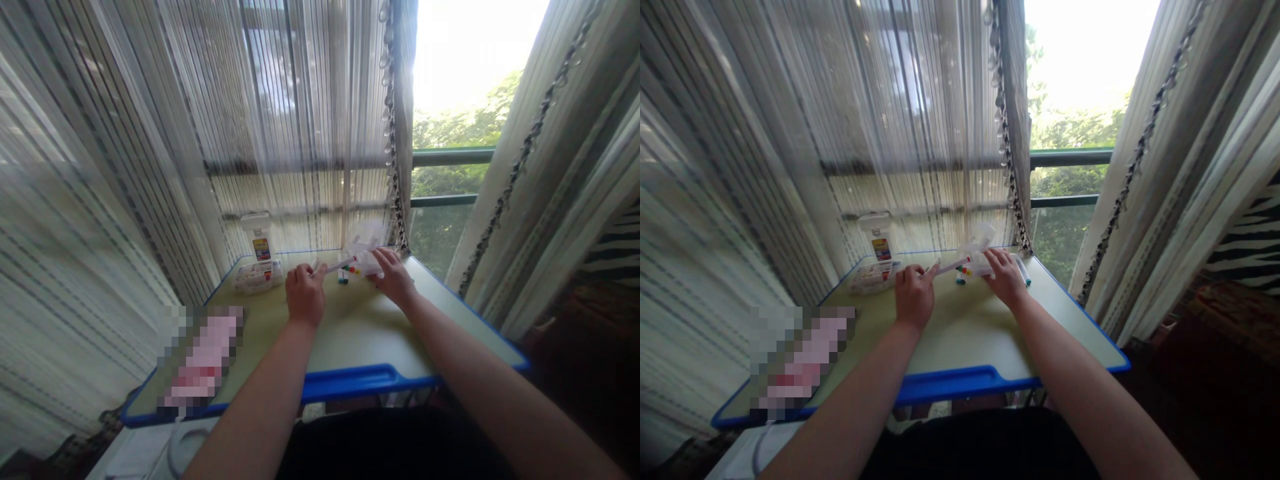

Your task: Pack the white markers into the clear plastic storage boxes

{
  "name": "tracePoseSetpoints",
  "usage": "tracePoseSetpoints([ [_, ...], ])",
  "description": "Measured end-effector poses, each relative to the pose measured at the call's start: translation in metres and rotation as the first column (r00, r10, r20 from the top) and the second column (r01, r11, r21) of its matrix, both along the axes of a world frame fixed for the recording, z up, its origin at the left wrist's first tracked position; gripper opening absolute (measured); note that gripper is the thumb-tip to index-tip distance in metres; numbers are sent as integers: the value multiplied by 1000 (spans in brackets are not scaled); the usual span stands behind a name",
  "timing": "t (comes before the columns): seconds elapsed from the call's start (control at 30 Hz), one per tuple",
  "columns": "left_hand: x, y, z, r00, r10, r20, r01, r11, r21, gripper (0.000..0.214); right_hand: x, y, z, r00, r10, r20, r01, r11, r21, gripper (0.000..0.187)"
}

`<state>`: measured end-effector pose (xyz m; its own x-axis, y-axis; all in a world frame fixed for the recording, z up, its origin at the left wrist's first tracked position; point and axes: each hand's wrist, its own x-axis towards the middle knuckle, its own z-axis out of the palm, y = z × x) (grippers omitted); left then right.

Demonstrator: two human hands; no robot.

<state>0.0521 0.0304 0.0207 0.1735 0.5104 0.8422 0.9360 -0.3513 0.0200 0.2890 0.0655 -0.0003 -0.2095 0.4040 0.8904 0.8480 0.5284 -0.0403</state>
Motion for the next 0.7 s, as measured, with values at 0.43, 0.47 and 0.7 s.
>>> tracePoseSetpoints([
  [0.43,5,3,-7,910,-400,104,390,915,104,34,-5,0,1,997,77,-14,-78,992,-97,50],
  [0.47,5,3,-6,905,-412,111,402,910,102,31,-6,0,1,997,74,-21,-75,992,-97,50],
  [0.7,6,4,-6,912,-405,64,405,914,15,29,-6,-1,-2,996,64,-56,-69,993,-93,54],
])
